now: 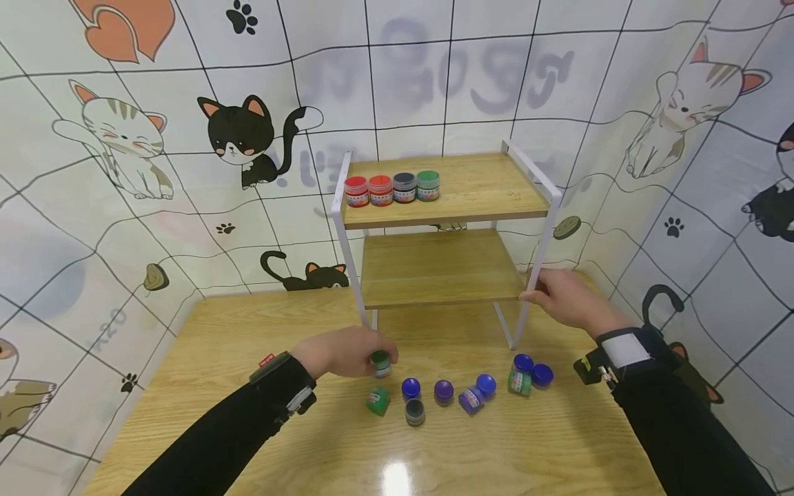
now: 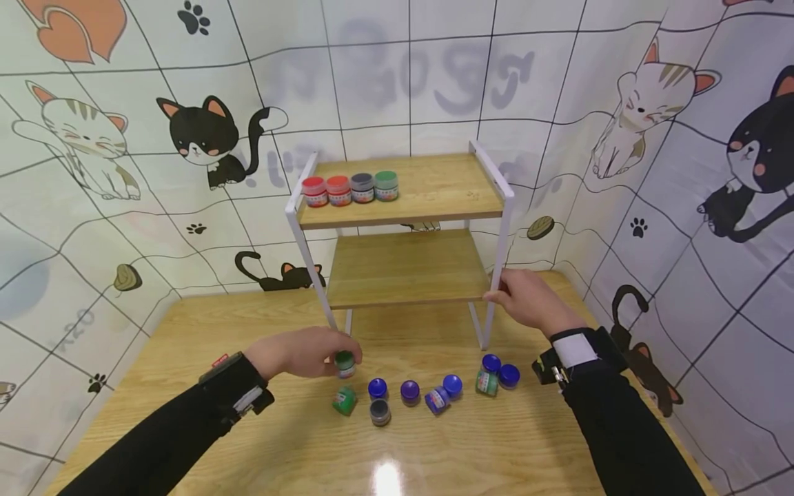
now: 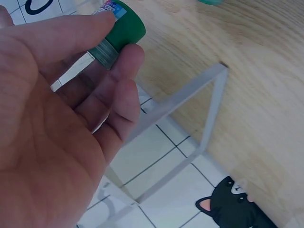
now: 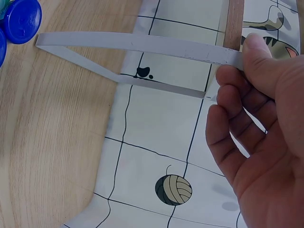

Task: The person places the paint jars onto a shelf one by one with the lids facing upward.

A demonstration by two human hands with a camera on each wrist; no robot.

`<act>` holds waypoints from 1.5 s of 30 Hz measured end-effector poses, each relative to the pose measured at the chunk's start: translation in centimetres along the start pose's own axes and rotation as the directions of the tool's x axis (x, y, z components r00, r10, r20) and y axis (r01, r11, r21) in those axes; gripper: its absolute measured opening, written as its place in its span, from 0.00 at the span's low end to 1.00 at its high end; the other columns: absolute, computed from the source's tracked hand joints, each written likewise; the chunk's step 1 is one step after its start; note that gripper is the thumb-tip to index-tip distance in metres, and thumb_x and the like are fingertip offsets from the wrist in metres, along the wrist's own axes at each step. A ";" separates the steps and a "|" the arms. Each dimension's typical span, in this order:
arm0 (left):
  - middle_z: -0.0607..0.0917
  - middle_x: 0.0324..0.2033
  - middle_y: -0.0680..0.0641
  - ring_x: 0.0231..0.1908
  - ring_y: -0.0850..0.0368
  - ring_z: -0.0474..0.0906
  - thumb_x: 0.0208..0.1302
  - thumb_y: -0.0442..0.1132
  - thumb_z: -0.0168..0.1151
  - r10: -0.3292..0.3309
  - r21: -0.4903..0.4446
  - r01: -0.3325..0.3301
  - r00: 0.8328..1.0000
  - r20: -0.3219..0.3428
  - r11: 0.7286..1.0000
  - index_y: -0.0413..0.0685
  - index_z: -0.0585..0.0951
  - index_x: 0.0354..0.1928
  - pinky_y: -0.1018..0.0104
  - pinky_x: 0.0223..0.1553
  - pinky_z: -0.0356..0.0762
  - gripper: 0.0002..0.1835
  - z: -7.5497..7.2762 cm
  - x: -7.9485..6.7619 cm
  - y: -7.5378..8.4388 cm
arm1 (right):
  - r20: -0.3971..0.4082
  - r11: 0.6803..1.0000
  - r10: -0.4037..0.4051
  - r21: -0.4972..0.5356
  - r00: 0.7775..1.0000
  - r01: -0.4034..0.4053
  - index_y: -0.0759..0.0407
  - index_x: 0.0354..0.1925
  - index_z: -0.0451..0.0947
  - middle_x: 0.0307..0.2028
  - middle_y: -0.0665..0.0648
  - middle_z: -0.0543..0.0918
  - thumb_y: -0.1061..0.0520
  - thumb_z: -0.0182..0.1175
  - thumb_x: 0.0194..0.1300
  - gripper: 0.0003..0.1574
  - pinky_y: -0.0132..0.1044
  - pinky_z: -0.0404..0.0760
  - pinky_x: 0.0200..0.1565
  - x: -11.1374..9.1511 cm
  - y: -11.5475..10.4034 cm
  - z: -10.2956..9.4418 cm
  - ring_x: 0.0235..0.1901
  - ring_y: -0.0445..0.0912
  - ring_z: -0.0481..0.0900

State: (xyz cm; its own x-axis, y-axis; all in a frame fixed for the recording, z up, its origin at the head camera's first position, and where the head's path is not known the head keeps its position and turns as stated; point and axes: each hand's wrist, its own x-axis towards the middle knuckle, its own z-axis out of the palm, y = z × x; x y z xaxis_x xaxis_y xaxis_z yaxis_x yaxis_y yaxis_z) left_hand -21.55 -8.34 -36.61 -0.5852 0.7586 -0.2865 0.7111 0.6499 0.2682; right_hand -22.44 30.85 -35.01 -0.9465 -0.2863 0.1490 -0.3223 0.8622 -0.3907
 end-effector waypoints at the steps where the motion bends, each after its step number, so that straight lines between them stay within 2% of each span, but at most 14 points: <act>1: 0.83 0.44 0.58 0.46 0.63 0.78 0.64 0.35 0.63 0.009 0.001 -0.009 1.000 0.000 1.000 0.59 0.81 0.49 0.64 0.52 0.76 0.14 -0.1 0.1 0.2 | 0.002 1.000 0.004 0.003 1.000 -0.004 0.63 0.35 0.77 0.23 0.53 0.75 0.56 0.62 0.66 0.10 0.36 0.68 0.27 0.0 0.0 0.0 0.24 0.45 0.70; 7: 0.84 0.47 0.56 0.45 0.63 0.78 0.66 0.39 0.63 0.037 0.023 -0.037 0.999 -0.015 0.999 0.57 0.80 0.52 0.66 0.50 0.77 0.14 -1.2 0.6 1.0 | -0.006 1.000 0.001 0.004 1.000 -0.001 0.63 0.35 0.77 0.23 0.53 0.75 0.55 0.62 0.66 0.11 0.36 0.68 0.27 0.0 -0.1 0.1 0.25 0.45 0.70; 19: 0.85 0.44 0.53 0.47 0.59 0.80 0.64 0.37 0.65 0.119 0.119 -0.115 0.992 -0.031 0.986 0.54 0.82 0.51 0.65 0.51 0.78 0.14 -4.8 1.5 3.0 | 0.000 1.000 0.000 -0.001 1.000 0.000 0.63 0.36 0.77 0.24 0.53 0.77 0.57 0.62 0.66 0.09 0.37 0.69 0.27 0.1 0.0 0.0 0.25 0.45 0.71; 25: 0.84 0.45 0.54 0.47 0.61 0.79 0.66 0.38 0.63 0.098 0.134 -0.097 0.995 0.000 0.986 0.55 0.81 0.54 0.65 0.53 0.77 0.15 -6.6 1.9 4.6 | 0.001 1.000 -0.009 -0.002 1.000 0.009 0.64 0.36 0.77 0.24 0.53 0.77 0.57 0.62 0.66 0.09 0.36 0.69 0.27 0.0 0.1 0.1 0.25 0.45 0.70; 32: 0.83 0.47 0.55 0.47 0.62 0.78 0.67 0.38 0.62 0.090 0.196 -0.091 0.996 0.015 0.976 0.56 0.80 0.55 0.65 0.55 0.77 0.15 -9.0 1.8 6.7 | -0.003 1.000 -0.017 0.008 1.000 0.017 0.63 0.35 0.77 0.24 0.54 0.78 0.56 0.62 0.66 0.10 0.36 0.69 0.26 0.0 0.1 0.2 0.25 0.44 0.70; 37: 0.82 0.51 0.55 0.51 0.61 0.77 0.68 0.39 0.61 0.091 0.237 -0.086 0.996 -0.014 0.968 0.57 0.79 0.58 0.65 0.56 0.75 0.17 -10.9 1.5 8.3 | -0.006 1.000 -0.021 0.013 1.000 0.021 0.64 0.35 0.78 0.25 0.54 0.79 0.55 0.62 0.66 0.11 0.36 0.69 0.27 0.0 0.0 0.1 0.25 0.44 0.70; 45: 0.81 0.55 0.54 0.55 0.61 0.76 0.69 0.37 0.58 0.126 0.250 -0.105 0.989 -0.071 0.962 0.58 0.77 0.61 0.66 0.60 0.72 0.20 -14.3 1.0 10.0 | -0.001 1.000 -0.014 0.012 1.000 0.014 0.64 0.36 0.78 0.25 0.54 0.79 0.55 0.62 0.66 0.12 0.36 0.69 0.27 -0.1 -0.2 -0.1 0.25 0.44 0.71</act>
State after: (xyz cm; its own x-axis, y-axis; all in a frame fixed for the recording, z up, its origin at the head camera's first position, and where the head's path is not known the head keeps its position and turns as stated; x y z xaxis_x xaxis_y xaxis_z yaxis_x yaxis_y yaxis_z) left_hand -20.55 -0.41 -21.02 -0.5172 0.8358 -0.1840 0.8432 0.5345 0.0578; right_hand -22.31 30.72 -34.89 -0.9418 -0.2978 0.1558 -0.3358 0.8531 -0.3993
